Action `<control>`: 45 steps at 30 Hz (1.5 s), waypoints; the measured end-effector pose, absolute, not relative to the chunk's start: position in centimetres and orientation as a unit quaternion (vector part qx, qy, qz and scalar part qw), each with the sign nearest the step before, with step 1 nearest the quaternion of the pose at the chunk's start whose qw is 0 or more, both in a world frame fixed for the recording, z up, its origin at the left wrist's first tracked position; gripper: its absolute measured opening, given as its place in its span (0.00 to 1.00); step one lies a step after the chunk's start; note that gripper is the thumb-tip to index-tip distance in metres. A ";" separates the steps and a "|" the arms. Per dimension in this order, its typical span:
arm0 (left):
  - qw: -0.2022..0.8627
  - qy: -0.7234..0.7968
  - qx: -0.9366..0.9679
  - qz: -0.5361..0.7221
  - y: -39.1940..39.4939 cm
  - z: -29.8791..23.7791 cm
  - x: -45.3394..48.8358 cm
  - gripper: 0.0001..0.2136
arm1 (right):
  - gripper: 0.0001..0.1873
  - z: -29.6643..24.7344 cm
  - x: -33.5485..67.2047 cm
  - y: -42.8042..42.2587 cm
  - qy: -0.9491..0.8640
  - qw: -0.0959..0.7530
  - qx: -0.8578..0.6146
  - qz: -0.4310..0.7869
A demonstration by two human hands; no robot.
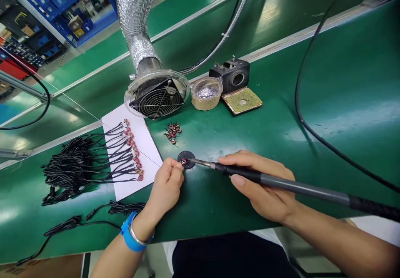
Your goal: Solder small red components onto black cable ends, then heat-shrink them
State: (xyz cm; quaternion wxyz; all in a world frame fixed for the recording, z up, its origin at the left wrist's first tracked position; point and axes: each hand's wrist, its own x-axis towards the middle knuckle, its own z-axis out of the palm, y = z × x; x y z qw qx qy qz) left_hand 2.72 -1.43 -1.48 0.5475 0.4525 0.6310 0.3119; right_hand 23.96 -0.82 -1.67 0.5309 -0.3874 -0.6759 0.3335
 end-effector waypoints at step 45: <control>0.548 0.631 0.470 0.283 -0.7 -1.7 2.6 0.10 | 0.12 -1.4 23.1 -0.9 -0.671 0.547 -0.367 0.341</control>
